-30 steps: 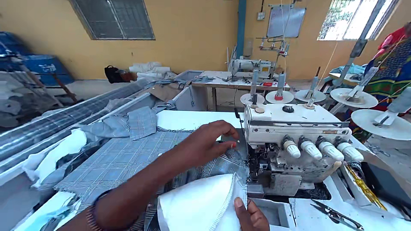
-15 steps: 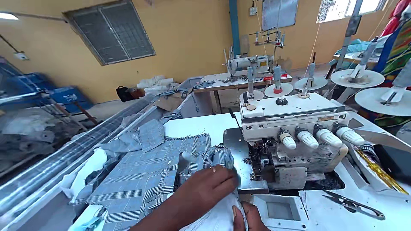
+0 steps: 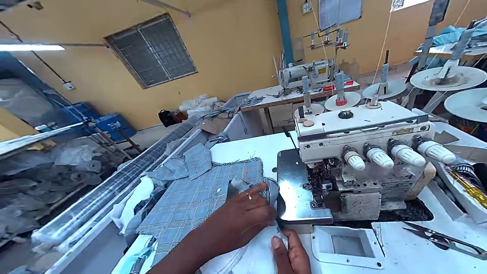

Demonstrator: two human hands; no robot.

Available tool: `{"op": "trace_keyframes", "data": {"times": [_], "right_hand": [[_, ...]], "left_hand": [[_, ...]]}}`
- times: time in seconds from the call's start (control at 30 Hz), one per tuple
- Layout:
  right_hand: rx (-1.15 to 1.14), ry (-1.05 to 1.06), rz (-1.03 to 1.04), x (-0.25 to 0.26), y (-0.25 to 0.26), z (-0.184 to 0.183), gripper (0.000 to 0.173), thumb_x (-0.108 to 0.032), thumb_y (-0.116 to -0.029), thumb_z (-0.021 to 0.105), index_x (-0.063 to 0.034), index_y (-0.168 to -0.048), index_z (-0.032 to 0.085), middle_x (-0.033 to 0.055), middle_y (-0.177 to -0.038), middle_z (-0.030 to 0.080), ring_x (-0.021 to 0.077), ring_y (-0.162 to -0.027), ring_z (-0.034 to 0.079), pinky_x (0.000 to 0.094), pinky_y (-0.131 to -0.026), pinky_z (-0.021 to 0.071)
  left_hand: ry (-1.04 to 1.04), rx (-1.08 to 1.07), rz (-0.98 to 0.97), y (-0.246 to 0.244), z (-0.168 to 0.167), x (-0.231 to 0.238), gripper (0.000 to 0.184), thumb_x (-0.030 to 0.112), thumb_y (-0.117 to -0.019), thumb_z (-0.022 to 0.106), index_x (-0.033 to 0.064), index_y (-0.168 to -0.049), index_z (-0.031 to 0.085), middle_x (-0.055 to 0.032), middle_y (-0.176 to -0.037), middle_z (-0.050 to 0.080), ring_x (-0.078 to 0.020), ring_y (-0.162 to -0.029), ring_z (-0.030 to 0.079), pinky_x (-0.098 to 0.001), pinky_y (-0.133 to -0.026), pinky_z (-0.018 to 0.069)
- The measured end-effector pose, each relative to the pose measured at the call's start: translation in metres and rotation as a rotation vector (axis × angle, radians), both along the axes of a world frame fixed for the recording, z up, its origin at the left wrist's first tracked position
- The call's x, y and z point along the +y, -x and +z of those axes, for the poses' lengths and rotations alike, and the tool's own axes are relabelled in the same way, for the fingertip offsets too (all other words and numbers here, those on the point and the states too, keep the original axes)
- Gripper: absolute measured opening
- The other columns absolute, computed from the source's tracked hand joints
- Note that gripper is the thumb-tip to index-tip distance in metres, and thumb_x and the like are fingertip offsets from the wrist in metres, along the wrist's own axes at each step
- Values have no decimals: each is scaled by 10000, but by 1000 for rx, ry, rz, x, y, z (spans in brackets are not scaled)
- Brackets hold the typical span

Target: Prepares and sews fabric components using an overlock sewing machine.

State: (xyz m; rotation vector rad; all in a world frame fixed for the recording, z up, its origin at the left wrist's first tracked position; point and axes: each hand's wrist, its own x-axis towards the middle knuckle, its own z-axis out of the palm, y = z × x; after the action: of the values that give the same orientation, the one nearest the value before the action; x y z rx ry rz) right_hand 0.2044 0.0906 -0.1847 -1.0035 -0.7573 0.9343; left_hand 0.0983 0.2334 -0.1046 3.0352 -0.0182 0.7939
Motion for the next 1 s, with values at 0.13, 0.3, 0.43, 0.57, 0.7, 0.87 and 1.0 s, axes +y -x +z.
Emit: {"op": "trace_keyframes", "data": {"times": [0.13, 0.3, 0.43, 0.57, 0.7, 0.87, 1.0], "right_hand": [[345, 14, 61, 0, -4, 14, 133, -24, -1054, 451, 28, -1148, 530, 29, -860, 689, 61, -767, 704, 267, -749, 615], [250, 139, -72, -8, -37, 4, 115, -26, -1046, 486, 33, -1070, 582, 48, -790, 695, 81, -695, 701, 260, -684, 608], [251, 200, -143, -18, -48, 4, 94, -24, -1039, 505, 6, -1003, 587, 19, -730, 689, 60, -646, 688, 237, -649, 598], [268, 186, -131, -21, -46, -1, 84, -15, -1032, 499, -4, -1000, 576, -3, -721, 682, 42, -644, 681, 230, -653, 592], [273, 169, -130, -20, -45, -2, 83, -8, -1027, 495, -9, -1009, 576, -13, -731, 693, 39, -655, 688, 229, -664, 596], [244, 176, -143, -22, -51, -3, 76, 5, -1019, 507, -13, -989, 574, -9, -721, 695, 43, -642, 689, 229, -652, 597], [213, 191, -148, -23, -55, -6, 69, 9, -1009, 531, -21, -975, 583, -14, -714, 703, 36, -626, 684, 220, -640, 589]], "left_hand": [[11, 76, 82, -19, 3, 21, 267, 297, -1053, 517, 131, -988, 715, 2, -858, 687, -118, -828, 659, -297, -756, 519], [62, 149, 86, -66, -19, 26, 224, 292, -1012, 589, 128, -946, 727, 1, -828, 689, -152, -803, 658, -375, -724, 487], [-32, 69, 222, -87, -22, 10, 151, 338, -921, 705, 190, -918, 735, 9, -915, 685, -174, -915, 657, -488, -921, 459], [-252, -52, 347, -91, -24, -13, 132, 280, -884, 735, 160, -924, 696, -55, -957, 653, -258, -904, 649, -475, -788, 495], [-210, -3, 333, -89, -34, -27, 138, -6, -919, 608, 87, -907, 710, -60, -826, 693, -237, -776, 693, -362, -692, 574], [-194, 29, 482, -74, -40, -42, 263, 269, -1019, 501, 156, -1068, 733, -7, -1182, 737, -223, -1091, 700, -443, -881, 540], [-92, 26, 515, -72, -47, -44, 312, 324, -1017, 481, 152, -1151, 704, 20, -1271, 715, -221, -1140, 682, -469, -913, 512]]}}
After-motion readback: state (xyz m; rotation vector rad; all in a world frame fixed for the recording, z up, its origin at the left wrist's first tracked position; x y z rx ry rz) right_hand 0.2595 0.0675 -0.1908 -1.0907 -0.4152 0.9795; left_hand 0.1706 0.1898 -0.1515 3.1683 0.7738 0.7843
